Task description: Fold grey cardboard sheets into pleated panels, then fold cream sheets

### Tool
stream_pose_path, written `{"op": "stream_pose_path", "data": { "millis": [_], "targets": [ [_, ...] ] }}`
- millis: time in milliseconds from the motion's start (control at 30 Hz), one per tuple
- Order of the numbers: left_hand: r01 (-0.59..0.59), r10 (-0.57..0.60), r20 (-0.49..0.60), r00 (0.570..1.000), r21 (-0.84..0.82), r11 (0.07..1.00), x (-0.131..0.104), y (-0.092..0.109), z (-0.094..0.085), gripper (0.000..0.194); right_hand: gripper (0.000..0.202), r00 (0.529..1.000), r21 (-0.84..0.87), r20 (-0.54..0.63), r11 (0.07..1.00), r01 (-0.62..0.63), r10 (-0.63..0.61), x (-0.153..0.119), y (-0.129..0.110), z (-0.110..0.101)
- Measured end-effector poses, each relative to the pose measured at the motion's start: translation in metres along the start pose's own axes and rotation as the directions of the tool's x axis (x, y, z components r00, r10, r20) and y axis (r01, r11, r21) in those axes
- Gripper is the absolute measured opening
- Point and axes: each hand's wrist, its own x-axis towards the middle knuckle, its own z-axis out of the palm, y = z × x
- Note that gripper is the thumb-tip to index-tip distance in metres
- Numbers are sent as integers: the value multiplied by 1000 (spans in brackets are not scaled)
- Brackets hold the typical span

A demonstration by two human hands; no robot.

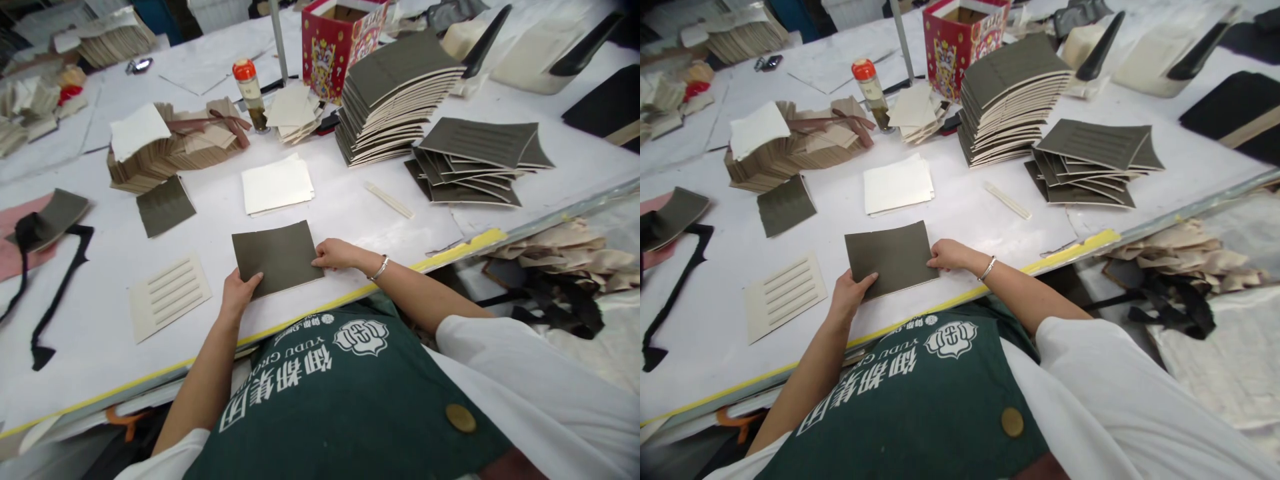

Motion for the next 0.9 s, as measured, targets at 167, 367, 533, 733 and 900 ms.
{"op": "stream_pose_path", "data": {
  "millis": [167, 367, 533, 733, 900],
  "targets": [
    [-12, 12, 11, 1000, -16, 1000, 1, -2, 2, 46, 24, 1000, -61, 8, 998, 9, -9, -4, -4, -4],
    [1, 0, -19, 1000, 60, 998, -3, 5, 2, 43, 25, 999, -126, 18, 991, 43, -41, -3, -2, -4],
    [1, 1, -25, 1000, 85, 996, -5, 9, 3, 42, 26, 998, -145, 31, 988, 55, -52, -3, -1, -3],
    [-2, 3, -24, 1000, 67, 998, -5, 8, 4, 41, 23, 998, -132, 40, 990, 53, -48, -4, -2, -3],
    [-6, 7, -20, 1000, 46, 999, -5, 6, 4, 42, 21, 998, -120, 42, 991, 58, -53, -4, -2, -3]
  ]
}}
